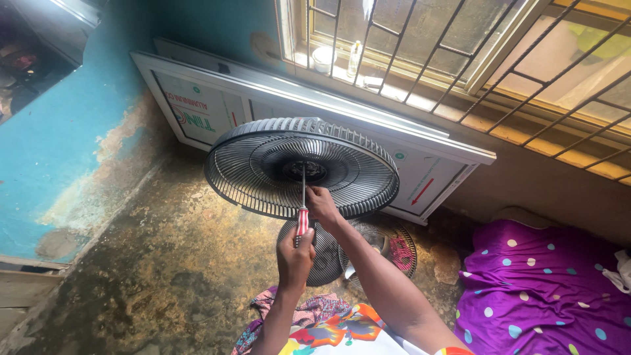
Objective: The person services a standing fan in a bedroom. They pick up a screwdriver from the window sill, remove the fan's front grille, detach the blade assembly and set it on the floor, then use the screwdriver to work on the central hub of the fan.
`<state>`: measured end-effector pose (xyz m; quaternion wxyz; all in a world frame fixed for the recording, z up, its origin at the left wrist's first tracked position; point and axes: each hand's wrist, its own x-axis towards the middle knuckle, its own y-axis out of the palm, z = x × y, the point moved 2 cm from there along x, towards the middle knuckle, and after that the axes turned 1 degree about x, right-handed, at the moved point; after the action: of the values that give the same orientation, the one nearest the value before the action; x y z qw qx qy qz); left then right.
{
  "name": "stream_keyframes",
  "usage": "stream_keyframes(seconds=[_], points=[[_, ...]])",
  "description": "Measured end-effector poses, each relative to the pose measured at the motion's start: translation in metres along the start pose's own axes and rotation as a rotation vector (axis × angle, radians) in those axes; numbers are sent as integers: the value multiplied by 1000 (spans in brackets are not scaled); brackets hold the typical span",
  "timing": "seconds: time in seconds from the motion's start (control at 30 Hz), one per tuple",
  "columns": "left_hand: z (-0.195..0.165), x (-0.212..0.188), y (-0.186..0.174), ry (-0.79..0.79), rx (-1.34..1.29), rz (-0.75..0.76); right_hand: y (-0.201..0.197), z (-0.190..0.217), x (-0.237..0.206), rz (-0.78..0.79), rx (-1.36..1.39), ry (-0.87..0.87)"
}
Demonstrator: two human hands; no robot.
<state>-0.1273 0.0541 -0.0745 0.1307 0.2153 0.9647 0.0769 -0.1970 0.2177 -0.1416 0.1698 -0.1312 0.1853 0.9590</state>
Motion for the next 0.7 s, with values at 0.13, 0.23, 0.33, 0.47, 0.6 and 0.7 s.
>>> stream_keyframes(seconds=[0.13,0.23,0.33,0.47,0.6,0.7], points=[[-9,-4,-6,-225,-550,88,-1,-2,2,-7,19,-16],[-15,-6,-7,-252,-587,83,0,-2,1,-49,-4,-5],[-21,-6,-8,-75,-202,-18,2,0,0,-34,15,12],[-29,-6,-11,98,445,-176,2,0,-1,-39,20,2],[-39,-12,-10,599,668,-289,4,-5,-1,-35,17,-18],[-28,-5,-12,256,365,-230,4,-6,1,-46,14,-33]])
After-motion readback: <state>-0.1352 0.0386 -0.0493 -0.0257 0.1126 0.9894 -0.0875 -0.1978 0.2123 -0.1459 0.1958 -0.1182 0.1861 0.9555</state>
